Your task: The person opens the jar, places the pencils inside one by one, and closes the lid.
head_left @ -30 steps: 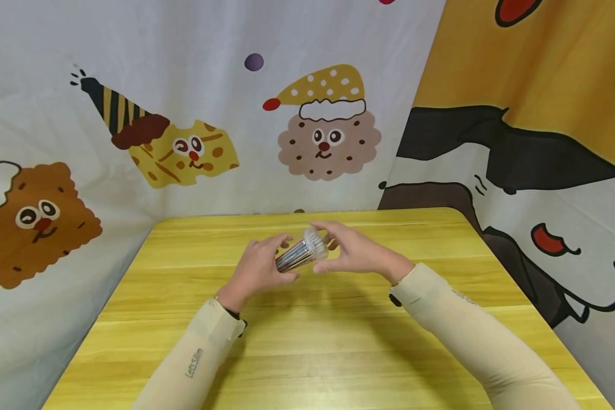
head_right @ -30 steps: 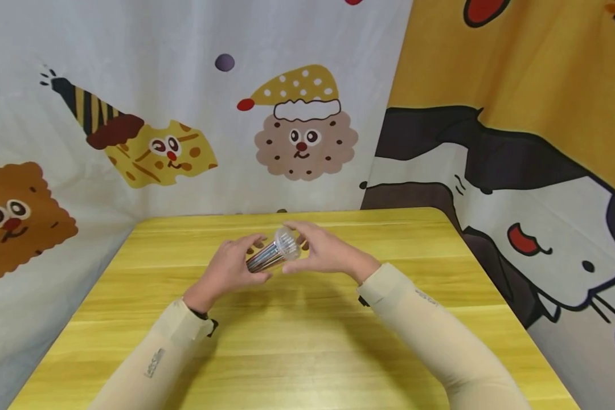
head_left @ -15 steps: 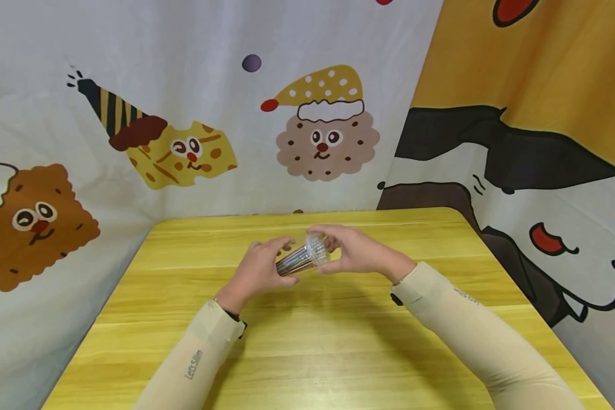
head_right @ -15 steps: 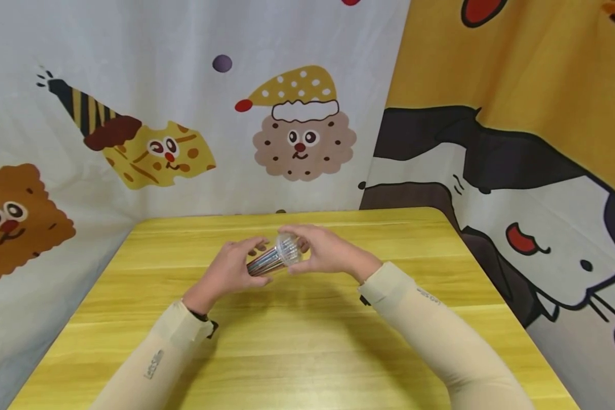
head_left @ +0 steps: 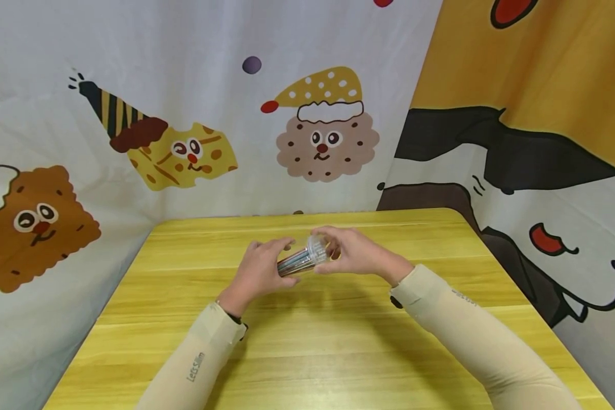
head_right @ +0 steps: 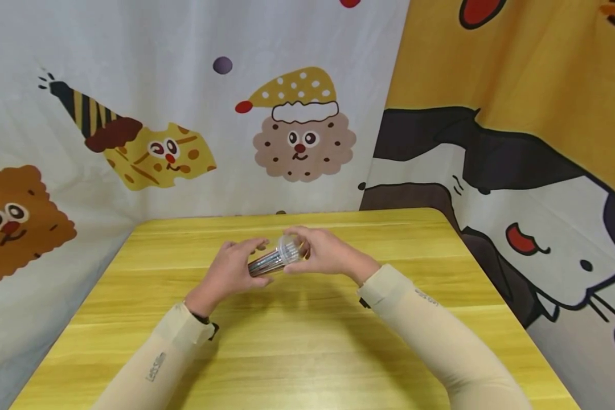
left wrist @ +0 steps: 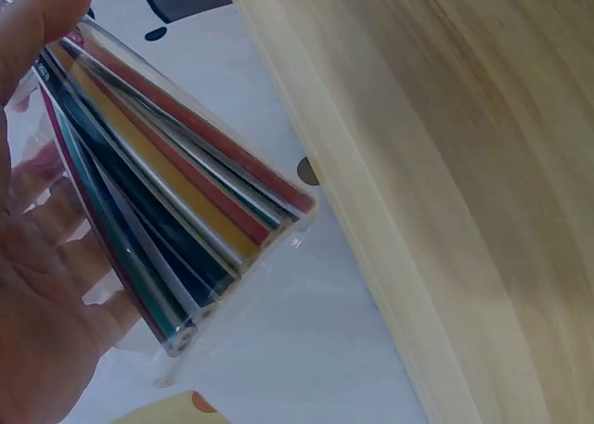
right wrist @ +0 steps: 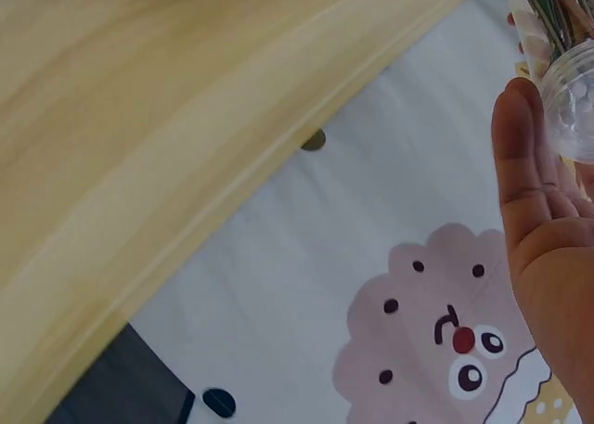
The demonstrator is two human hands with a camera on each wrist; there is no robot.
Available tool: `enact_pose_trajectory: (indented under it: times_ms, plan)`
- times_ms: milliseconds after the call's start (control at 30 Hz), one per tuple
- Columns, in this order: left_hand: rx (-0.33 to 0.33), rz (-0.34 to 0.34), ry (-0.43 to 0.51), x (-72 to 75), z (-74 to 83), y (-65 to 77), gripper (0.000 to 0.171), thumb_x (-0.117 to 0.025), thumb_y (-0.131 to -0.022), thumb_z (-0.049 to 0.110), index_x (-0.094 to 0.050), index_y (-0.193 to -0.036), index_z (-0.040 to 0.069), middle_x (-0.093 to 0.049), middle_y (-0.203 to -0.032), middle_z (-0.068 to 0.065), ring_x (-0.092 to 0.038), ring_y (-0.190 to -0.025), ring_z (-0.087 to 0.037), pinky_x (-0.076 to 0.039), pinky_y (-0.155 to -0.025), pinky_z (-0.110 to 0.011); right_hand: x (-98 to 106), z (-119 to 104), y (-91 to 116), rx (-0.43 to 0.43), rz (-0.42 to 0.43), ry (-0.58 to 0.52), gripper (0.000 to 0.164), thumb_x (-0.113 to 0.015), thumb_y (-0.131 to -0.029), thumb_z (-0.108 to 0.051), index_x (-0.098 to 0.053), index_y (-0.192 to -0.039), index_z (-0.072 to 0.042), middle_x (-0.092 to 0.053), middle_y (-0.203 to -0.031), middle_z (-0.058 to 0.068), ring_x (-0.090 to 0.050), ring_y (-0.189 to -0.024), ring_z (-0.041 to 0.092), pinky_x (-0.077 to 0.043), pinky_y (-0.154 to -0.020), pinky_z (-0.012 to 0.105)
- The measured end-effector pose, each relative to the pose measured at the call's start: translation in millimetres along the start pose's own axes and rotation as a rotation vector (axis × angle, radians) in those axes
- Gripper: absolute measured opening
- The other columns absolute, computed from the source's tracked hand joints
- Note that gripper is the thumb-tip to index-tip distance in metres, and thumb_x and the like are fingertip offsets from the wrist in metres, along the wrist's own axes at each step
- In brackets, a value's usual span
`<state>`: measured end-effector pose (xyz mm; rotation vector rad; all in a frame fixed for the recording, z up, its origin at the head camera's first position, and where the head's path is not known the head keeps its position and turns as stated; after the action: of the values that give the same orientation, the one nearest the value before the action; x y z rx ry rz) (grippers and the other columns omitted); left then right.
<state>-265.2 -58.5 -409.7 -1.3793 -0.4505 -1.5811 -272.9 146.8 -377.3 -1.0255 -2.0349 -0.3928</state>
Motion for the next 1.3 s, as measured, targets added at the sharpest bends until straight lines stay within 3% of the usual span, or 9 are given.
enact_pose_trajectory:
  times_ms: [133,233,533,1000,1300]
  plan:
    - [0.001,-0.012,0.046,1.1,0.4,-0.9,0.088,-0.097,-0.075,0.047,-0.06,-0.147,0.012,-0.075,-0.133,-0.005,-0.074,-0.11,-0.027,-0.05,-0.104,-0.056,3,-4,2,0.053,-0.012,0.016,0.092,-0.094,-0.084,-0.032,-0.046,-0.162,-0.02,-0.063,-0.148,0.005,-0.072,-0.113,0.019,-0.062,-0.099,0.042]
    - [-0.003,-0.013,0.082,2.9,0.7,-1.3,0.086,-0.097,-0.075,0.044,-0.062,-0.146,0.012,-0.077,-0.13,-0.006,-0.074,-0.11,-0.026,-0.05,-0.102,-0.056,6,-9,2,0.086,-0.023,0.023,0.09,-0.095,-0.083,-0.022,-0.049,-0.161,-0.022,-0.059,-0.155,0.004,-0.072,-0.119,0.022,-0.06,-0.104,0.045]
    - [-0.02,-0.022,0.069,3.9,2.0,-0.4,0.086,-0.098,-0.073,0.045,-0.063,-0.145,0.012,-0.078,-0.127,-0.006,-0.075,-0.108,-0.025,-0.051,-0.1,-0.055,5,-10,2,0.058,-0.038,0.045,0.083,-0.093,-0.085,-0.023,-0.054,-0.158,-0.021,-0.065,-0.145,0.003,-0.072,-0.112,0.016,-0.062,-0.096,0.033]
    - [-0.002,-0.034,0.054,-1.4,0.5,-0.3,0.089,-0.098,-0.073,0.046,-0.062,-0.147,0.014,-0.078,-0.128,-0.006,-0.074,-0.109,-0.025,-0.049,-0.099,-0.052,4,-3,2,0.026,-0.033,0.025,0.084,-0.094,-0.084,-0.029,-0.054,-0.158,-0.024,-0.07,-0.135,0.004,-0.073,-0.101,0.014,-0.063,-0.087,0.029]
    - [0.0,-0.03,0.041,-4.1,0.2,-0.3,0.09,-0.099,-0.072,0.046,-0.061,-0.148,0.014,-0.077,-0.132,-0.004,-0.074,-0.11,-0.024,-0.048,-0.099,-0.051,3,0,3,0.001,-0.031,-0.019,0.085,-0.094,-0.084,-0.032,-0.054,-0.158,-0.025,-0.074,-0.126,0.003,-0.074,-0.099,0.015,-0.065,-0.088,0.04]
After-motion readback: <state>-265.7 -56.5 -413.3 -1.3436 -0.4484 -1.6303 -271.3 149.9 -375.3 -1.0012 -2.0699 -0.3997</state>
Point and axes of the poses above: each hand's wrist, its own y-axis away from the middle knuckle, its own x-axis out of the back of the hand, z = x × y, the point moved 6 cm from there along -y, towards the middle knuckle
